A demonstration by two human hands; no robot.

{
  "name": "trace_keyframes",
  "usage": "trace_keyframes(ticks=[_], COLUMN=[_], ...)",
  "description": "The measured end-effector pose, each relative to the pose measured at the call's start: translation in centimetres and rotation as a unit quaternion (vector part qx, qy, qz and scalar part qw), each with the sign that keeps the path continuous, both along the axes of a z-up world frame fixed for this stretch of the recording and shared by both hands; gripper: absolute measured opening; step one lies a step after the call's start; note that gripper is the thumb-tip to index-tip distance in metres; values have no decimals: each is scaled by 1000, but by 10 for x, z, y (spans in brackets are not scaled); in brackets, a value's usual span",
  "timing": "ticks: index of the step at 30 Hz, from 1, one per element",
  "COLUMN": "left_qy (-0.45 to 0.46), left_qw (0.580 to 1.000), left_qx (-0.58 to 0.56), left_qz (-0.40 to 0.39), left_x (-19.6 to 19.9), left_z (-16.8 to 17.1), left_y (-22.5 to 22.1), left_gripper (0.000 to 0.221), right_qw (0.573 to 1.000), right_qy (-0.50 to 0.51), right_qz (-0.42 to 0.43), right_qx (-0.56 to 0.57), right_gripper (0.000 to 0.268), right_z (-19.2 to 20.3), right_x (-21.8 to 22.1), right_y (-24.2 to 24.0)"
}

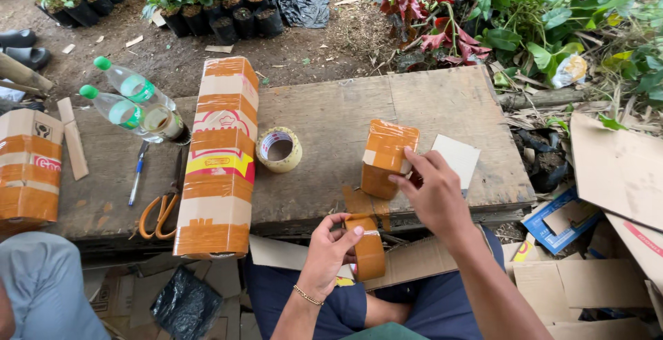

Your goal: The person tapes a small cardboard box with brown packing tape, folds and seals the flaps, and uses a utility knife to cut a cardboard insert and trim excess tape. The person then places the insert into the box and continues taping the box closed.

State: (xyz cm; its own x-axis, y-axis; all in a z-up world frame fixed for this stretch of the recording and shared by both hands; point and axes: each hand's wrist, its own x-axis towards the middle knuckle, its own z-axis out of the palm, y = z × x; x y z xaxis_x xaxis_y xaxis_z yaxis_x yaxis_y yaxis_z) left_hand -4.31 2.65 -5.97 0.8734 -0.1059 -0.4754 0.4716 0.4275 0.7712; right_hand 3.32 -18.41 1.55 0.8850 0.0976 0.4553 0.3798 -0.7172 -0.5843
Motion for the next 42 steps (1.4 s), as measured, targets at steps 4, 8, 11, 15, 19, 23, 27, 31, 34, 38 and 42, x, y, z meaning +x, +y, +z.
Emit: trace_keyframes(ticks=[4,8,11,15,19,23,27,31,34,38,42], left_qy=[-5,-23,-29,-45,-46,-46,-88,-159,-154,-107,-87], left_qw=[1000,997,993,987,996,999,993,970,958,982,983], left_qx=[-16,-45,-71,-115,-41,15,20,165,218,115,70], left_qz=[25,52,94,104,67,12,-73,-83,-100,-100,-149], left_x=[-3,-5,-7,-2,5,7,15,17,16,20,26], left_z=[6,17,27,32,27,20,20,23,23,19,21], left_y=[-10,-27,-32,-37,-34,-19,-2,2,1,2,3], left_gripper=[42,39,41,41,26,16,14,15,19,26,30], right_qw=[999,998,990,990,980,969,964,945,943,942,940], right_qy=[28,45,34,57,146,182,159,269,263,241,230], right_qz=[9,-29,62,118,105,162,211,180,191,221,234], right_qx=[20,43,124,52,81,42,6,-47,-66,-77,-95], right_gripper=[55,58,58,90,81,84,87,96,99,96,100], right_z=[-4,-3,-4,-26,-32,-16,6,22,28,32,39], right_x=[6,-12,-52,-93,-91,-93,-89,-87,-84,-83,-82], right_y=[-9,-15,-14,5,-7,-29,-34,-40,-43,-45,-44])
